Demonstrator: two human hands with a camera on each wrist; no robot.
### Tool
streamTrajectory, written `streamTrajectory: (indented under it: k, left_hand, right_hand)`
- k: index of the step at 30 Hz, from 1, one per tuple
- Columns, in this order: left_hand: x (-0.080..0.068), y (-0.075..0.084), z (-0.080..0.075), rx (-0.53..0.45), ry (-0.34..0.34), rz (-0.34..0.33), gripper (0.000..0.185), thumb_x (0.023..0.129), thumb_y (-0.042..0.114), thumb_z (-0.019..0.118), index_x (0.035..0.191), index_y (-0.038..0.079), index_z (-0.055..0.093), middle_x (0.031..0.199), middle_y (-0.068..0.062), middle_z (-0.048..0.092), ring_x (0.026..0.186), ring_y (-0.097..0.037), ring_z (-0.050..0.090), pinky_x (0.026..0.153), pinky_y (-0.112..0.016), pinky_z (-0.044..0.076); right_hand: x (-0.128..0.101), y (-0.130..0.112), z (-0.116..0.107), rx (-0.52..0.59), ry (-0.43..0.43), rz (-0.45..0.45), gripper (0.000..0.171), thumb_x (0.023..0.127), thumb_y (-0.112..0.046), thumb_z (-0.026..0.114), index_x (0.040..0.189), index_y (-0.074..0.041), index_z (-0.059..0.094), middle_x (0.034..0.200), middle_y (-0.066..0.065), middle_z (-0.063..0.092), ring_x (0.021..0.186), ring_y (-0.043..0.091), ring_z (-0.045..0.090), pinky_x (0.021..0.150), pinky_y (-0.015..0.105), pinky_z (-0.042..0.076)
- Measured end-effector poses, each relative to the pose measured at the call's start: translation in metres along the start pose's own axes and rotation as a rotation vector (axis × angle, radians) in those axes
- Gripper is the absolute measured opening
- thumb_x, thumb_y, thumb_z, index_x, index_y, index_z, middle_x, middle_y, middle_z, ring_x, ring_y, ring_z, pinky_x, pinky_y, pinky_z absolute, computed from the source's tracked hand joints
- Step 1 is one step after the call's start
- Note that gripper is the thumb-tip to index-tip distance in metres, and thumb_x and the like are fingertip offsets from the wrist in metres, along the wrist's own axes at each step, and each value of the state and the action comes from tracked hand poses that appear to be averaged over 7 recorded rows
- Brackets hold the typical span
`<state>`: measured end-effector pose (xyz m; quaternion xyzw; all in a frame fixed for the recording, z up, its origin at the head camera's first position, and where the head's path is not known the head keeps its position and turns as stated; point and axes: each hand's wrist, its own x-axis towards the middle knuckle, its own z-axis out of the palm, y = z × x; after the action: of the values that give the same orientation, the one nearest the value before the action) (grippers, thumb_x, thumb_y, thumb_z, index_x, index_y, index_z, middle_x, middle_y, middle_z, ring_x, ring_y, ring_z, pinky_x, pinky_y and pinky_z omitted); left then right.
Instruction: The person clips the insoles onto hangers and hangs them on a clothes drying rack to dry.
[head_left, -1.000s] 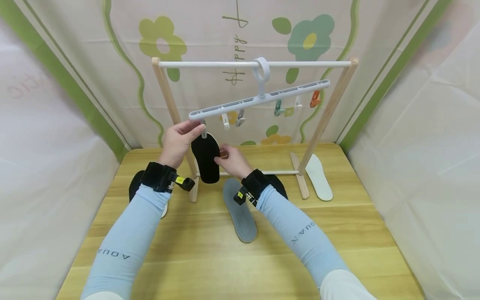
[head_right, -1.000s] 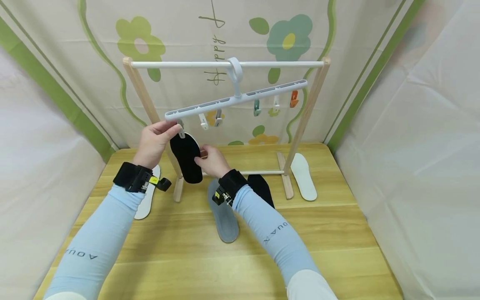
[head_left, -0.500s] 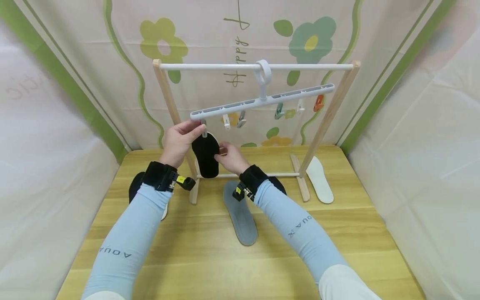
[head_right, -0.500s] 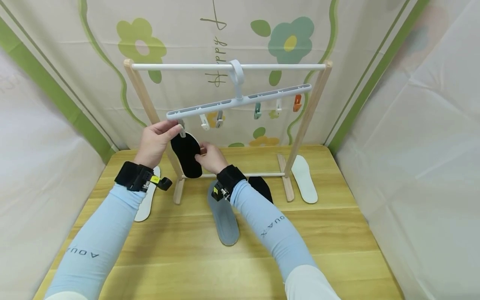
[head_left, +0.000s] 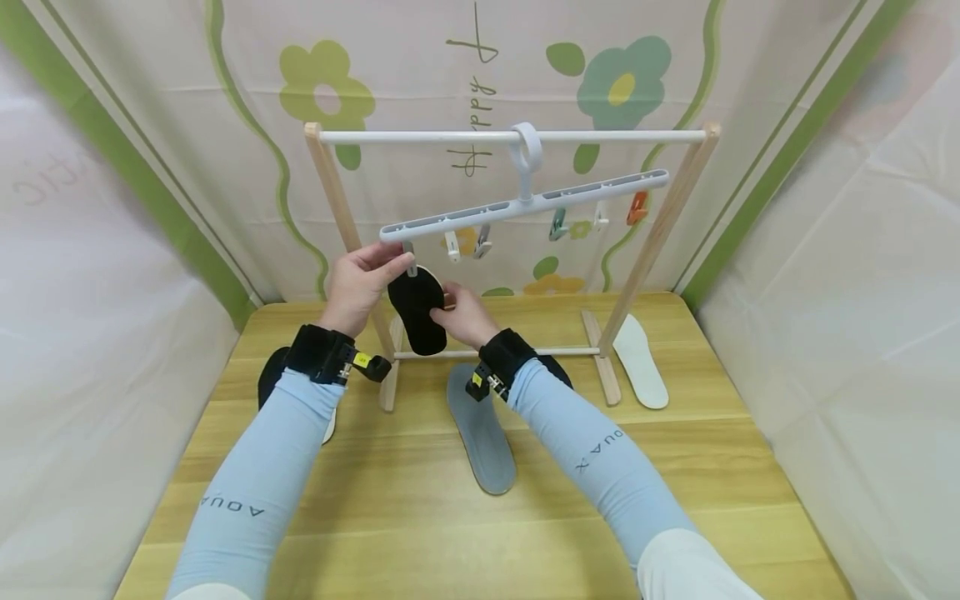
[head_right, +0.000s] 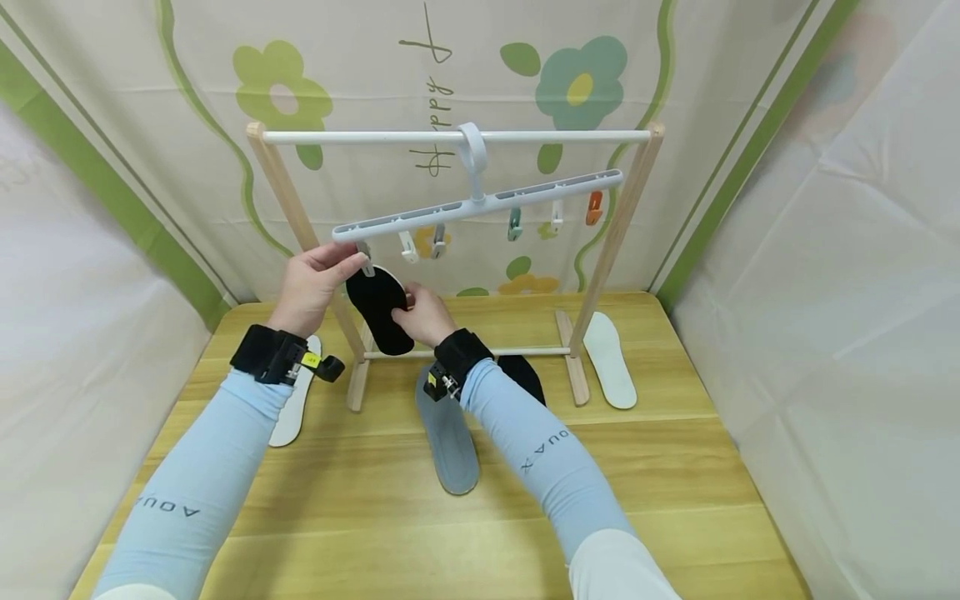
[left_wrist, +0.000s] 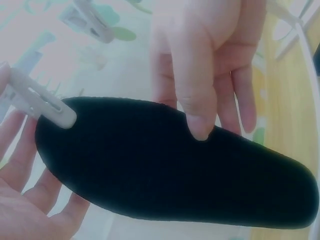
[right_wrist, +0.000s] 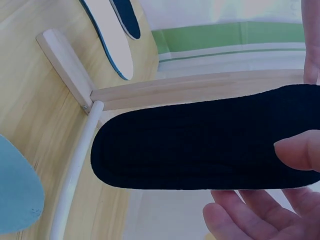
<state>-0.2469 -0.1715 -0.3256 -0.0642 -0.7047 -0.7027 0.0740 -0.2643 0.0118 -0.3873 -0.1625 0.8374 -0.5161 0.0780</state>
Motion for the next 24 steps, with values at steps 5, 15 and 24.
streamTrajectory:
  k: [5, 15, 24]
  left_hand:
    - [-0.002, 0.001, 0.0, 0.007, -0.007, 0.0, 0.043, 0.084, 0.028, 0.081, 0.121, 0.008, 0.072, 0.108, -0.001, 0.073, 0.11, -0.019, 0.062, 0.1, -0.037, 0.044]
    - [-0.005, 0.004, -0.005, 0.024, -0.019, -0.012, 0.047, 0.085, 0.028, 0.081, 0.125, 0.009, 0.069, 0.112, -0.001, 0.072, 0.111, -0.019, 0.061, 0.101, -0.035, 0.044]
    - [-0.015, 0.002, -0.017, 0.066, -0.039, 0.007, 0.051, 0.087, 0.028, 0.079, 0.134, 0.012, 0.064, 0.123, -0.004, 0.068, 0.114, -0.017, 0.061, 0.096, -0.026, 0.048]
  right_hand:
    - [0.0, 0.005, -0.003, 0.035, -0.015, 0.017, 0.039, 0.096, -0.011, 0.063, 0.134, -0.003, 0.053, 0.128, 0.014, 0.058, 0.115, 0.027, 0.059, 0.094, 0.037, 0.05]
    - [-0.014, 0.008, -0.028, 0.024, -0.05, 0.017, 0.047, 0.095, -0.011, 0.065, 0.139, -0.008, 0.05, 0.132, 0.018, 0.057, 0.117, 0.029, 0.056, 0.092, 0.037, 0.051]
    - [-0.039, 0.011, -0.057, -0.031, -0.054, 0.003, 0.05, 0.095, -0.014, 0.065, 0.141, -0.007, 0.048, 0.135, 0.017, 0.053, 0.121, 0.03, 0.053, 0.101, 0.039, 0.045]
